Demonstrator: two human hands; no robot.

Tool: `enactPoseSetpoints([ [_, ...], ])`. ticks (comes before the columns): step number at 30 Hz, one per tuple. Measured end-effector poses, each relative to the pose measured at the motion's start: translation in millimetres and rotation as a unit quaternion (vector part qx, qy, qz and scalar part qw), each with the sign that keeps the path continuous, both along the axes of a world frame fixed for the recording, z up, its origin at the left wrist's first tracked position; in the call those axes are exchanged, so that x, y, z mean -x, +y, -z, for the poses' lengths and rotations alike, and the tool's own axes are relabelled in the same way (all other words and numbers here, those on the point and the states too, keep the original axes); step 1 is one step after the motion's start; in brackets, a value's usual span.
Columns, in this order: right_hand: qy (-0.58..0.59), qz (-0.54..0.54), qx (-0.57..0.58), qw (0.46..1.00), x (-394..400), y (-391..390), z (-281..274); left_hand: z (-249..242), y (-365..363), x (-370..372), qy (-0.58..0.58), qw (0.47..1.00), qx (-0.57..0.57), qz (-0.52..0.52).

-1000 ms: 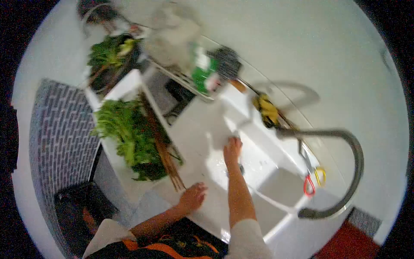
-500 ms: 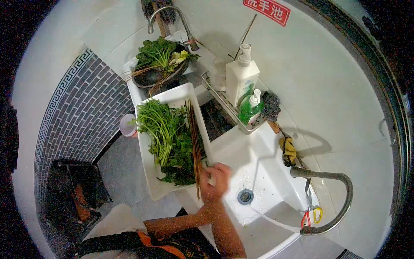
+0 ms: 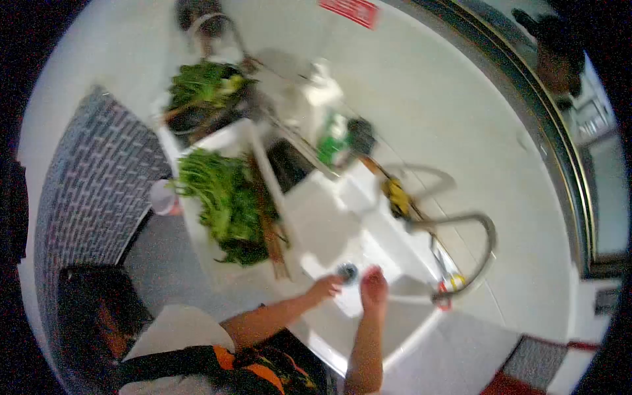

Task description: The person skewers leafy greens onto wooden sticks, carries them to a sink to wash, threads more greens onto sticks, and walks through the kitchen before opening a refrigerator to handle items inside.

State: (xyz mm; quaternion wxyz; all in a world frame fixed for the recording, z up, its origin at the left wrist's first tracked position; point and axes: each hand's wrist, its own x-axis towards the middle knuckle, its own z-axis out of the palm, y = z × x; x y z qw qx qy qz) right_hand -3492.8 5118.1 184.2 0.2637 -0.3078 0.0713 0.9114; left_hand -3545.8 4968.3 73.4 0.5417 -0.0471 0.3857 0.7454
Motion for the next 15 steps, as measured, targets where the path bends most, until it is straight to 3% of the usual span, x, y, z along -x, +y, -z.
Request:
enactPoseSetpoints([
  [1,0.133,-0.049,-0.007,0.99,-1,2,-8,-54,20,13,0.038,0.99,0.114,0.074],
  [2,0.045,-0.012,-0.012,0.999,-2,1,-22,-62,40,18,-0.044,0.99,0.114,0.066],
  [3,0.118,-0.039,-0.056,0.991,-9,10,-6,-82,54,22,-0.111,0.991,0.065,0.03],
  [5,0.056,-0.04,-0.086,0.994,-13,9,-28,-100,82,21,-0.203,0.977,0.022,0.052],
  [7,0.058,-0.078,-0.028,0.995,-5,10,-44,-57,109,6,-0.085,0.992,-0.08,0.056],
  [8,0.061,-0.12,-0.13,0.982,-6,11,-52,-43,119,0,-0.045,0.991,-0.114,0.055],
  [9,0.062,-0.115,-0.13,0.983,-8,16,-50,-50,124,-1,-0.014,0.988,-0.14,0.066],
  [11,-0.092,-0.191,-0.245,0.946,-13,23,-40,-62,128,-6,0.017,0.983,-0.163,0.079],
  [12,-0.194,-0.226,-0.512,0.806,-14,25,-36,-65,130,-8,-0.106,0.977,-0.161,0.089],
  [13,-0.347,-0.206,-0.701,0.588,-16,28,-31,-68,133,-10,-0.227,0.956,-0.157,0.097],
  [15,-0.41,-0.136,-0.71,0.557,-23,35,-42,-36,149,-25,-0.252,0.939,-0.207,0.105],
])
